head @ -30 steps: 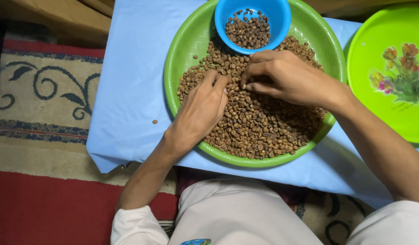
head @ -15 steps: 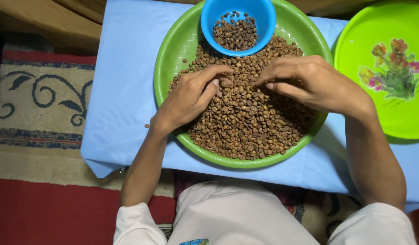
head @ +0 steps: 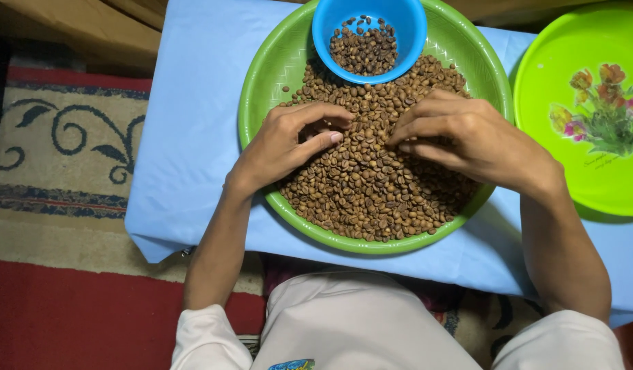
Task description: A person manually sorts through coffee beans on a tray, picking out defects and placing them into a small bowl.
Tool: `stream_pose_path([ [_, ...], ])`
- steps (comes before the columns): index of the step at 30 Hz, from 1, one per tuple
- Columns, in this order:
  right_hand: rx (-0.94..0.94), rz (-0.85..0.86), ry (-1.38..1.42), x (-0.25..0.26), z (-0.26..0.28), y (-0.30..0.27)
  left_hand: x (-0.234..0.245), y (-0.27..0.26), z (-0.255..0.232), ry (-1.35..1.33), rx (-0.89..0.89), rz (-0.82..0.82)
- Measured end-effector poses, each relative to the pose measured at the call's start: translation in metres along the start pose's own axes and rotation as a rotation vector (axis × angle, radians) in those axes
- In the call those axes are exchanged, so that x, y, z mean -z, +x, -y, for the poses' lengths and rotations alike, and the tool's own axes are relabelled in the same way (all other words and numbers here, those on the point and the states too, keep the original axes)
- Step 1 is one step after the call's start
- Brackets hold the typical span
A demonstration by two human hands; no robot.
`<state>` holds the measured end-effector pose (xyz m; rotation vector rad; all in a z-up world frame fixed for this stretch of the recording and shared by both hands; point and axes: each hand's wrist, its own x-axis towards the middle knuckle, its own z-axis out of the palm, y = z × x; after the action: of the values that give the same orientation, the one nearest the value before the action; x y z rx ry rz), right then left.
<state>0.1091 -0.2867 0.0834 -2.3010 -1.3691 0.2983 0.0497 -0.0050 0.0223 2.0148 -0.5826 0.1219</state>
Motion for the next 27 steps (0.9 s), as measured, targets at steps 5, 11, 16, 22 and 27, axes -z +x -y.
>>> stream_pose_path([
  [5, 0.029, -0.013, 0.018, 0.0, 0.001, 0.002, -0.009, 0.0, 0.007, 0.05, -0.059, -0.049],
  [11, 0.005, -0.05, -0.035, 0.003, 0.003, -0.001, -0.038, 0.002, 0.018, 0.097, -0.21, -0.051],
  [16, 0.006, -0.043, -0.014, 0.002, 0.003, -0.001, -0.043, 0.001, 0.025, 0.154, -0.233, -0.062],
  [22, 0.007, -0.036, -0.017, 0.002, 0.004, 0.003, -0.039, 0.0, 0.021, 0.191, -0.239, -0.059],
  [27, 0.007, -0.038, 0.002, 0.002, 0.005, 0.003, -0.041, -0.002, 0.022, 0.207, -0.237, -0.04],
])
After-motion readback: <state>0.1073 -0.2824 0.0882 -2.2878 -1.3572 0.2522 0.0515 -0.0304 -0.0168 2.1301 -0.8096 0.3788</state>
